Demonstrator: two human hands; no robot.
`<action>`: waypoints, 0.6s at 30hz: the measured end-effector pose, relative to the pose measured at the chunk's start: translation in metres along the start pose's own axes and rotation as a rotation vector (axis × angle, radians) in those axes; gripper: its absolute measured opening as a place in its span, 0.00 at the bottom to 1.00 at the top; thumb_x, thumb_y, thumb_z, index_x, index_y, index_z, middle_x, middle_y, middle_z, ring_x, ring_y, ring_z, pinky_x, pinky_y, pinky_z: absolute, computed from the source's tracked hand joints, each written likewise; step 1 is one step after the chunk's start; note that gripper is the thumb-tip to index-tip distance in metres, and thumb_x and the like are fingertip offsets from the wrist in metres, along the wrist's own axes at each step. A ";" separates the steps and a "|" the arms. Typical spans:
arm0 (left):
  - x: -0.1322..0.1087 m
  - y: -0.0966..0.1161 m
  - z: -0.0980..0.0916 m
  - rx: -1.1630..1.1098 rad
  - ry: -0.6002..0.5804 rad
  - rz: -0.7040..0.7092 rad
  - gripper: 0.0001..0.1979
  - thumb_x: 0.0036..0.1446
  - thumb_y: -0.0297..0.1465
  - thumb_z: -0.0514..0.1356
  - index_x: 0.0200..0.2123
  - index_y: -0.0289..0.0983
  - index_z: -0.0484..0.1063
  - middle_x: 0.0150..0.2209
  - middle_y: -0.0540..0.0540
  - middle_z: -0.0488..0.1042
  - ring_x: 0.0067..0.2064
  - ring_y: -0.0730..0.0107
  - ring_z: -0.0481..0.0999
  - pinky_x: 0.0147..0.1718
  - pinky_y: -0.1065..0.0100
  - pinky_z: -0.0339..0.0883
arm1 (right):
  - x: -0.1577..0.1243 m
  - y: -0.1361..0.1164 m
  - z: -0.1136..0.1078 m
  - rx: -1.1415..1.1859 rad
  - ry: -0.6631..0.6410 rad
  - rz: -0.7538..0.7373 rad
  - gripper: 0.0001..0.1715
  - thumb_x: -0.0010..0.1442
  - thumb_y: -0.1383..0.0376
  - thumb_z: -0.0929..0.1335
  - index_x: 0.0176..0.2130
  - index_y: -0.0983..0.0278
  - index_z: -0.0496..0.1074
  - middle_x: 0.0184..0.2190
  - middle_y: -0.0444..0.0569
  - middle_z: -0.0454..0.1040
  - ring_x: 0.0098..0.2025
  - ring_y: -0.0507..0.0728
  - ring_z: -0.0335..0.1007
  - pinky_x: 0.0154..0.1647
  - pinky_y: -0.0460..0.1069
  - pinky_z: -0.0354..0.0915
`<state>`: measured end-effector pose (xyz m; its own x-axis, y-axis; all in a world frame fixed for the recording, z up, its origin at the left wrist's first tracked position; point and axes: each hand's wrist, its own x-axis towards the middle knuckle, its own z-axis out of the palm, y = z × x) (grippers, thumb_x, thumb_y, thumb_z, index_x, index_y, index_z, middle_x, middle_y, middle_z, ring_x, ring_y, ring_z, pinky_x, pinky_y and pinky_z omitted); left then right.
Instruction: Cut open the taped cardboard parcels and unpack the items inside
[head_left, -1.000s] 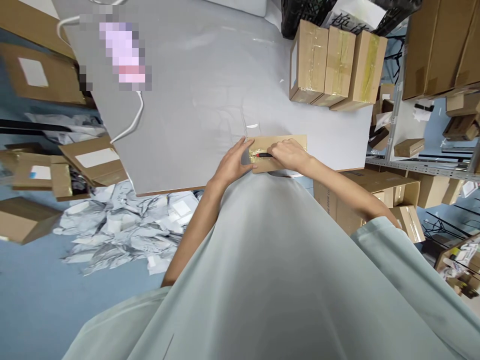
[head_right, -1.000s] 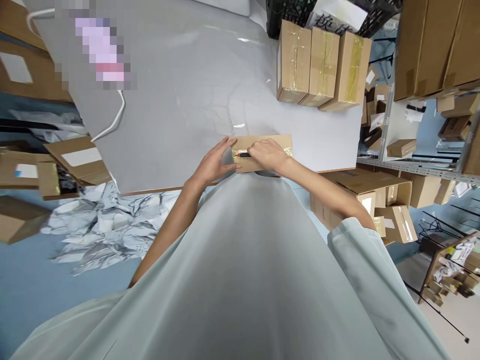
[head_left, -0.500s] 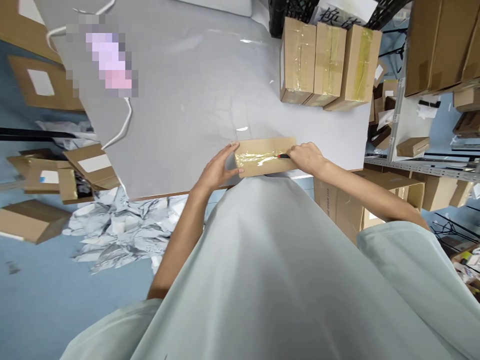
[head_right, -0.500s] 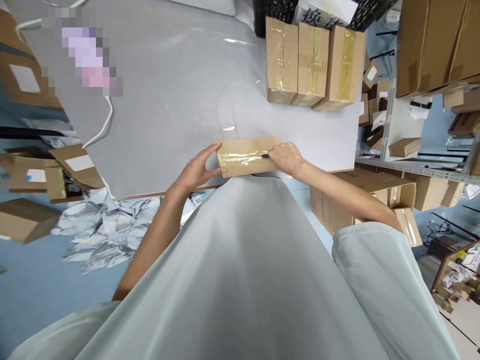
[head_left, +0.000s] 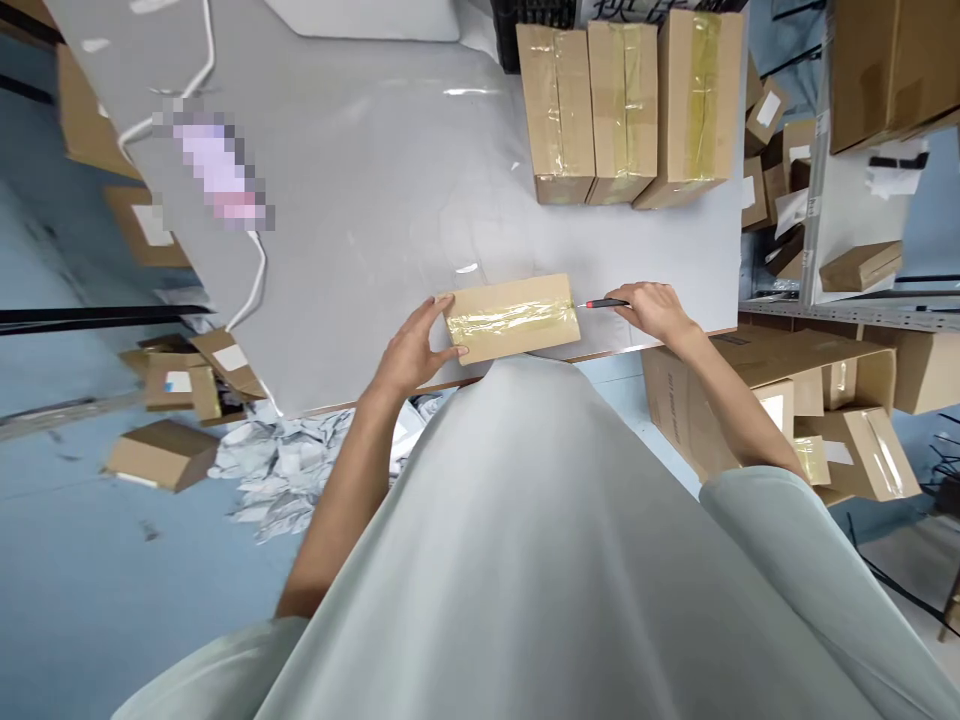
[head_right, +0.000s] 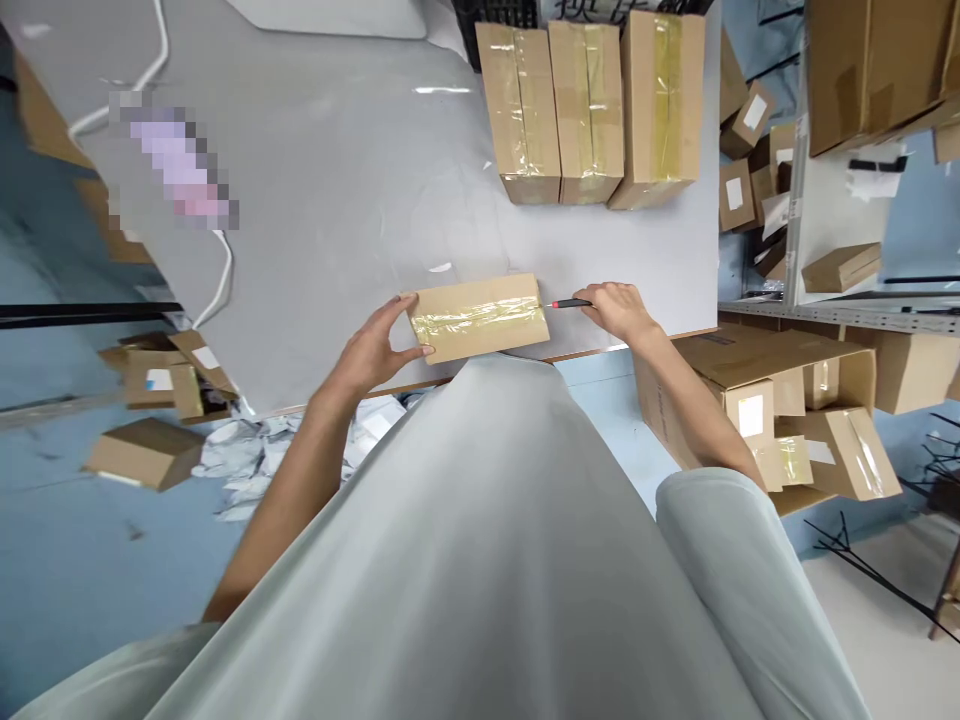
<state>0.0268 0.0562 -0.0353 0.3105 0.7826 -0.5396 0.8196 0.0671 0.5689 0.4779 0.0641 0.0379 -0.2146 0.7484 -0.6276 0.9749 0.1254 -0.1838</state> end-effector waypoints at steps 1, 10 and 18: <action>0.000 0.005 -0.003 0.049 0.001 -0.016 0.49 0.64 0.45 0.72 0.83 0.47 0.57 0.85 0.40 0.55 0.84 0.41 0.57 0.80 0.41 0.59 | 0.002 0.007 0.011 0.070 0.029 -0.012 0.21 0.81 0.61 0.67 0.65 0.53 0.83 0.61 0.52 0.86 0.57 0.65 0.82 0.49 0.54 0.66; 0.046 0.115 0.012 0.361 0.045 0.209 0.47 0.63 0.37 0.71 0.81 0.33 0.59 0.83 0.29 0.57 0.85 0.32 0.50 0.82 0.29 0.40 | -0.031 -0.011 0.093 0.389 0.258 0.047 0.22 0.80 0.64 0.67 0.65 0.56 0.83 0.56 0.51 0.88 0.55 0.61 0.80 0.52 0.51 0.69; 0.084 0.178 0.057 0.455 -0.108 0.467 0.36 0.57 0.29 0.70 0.70 0.30 0.75 0.68 0.27 0.76 0.71 0.34 0.72 0.72 0.41 0.62 | -0.083 -0.003 0.090 0.381 0.520 0.147 0.23 0.84 0.58 0.63 0.65 0.58 0.82 0.54 0.56 0.87 0.53 0.64 0.80 0.52 0.54 0.70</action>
<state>0.2258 0.0987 -0.0144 0.7099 0.5980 -0.3721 0.7013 -0.5515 0.4517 0.4873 -0.0571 0.0228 0.0684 0.9691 -0.2371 0.8826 -0.1696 -0.4386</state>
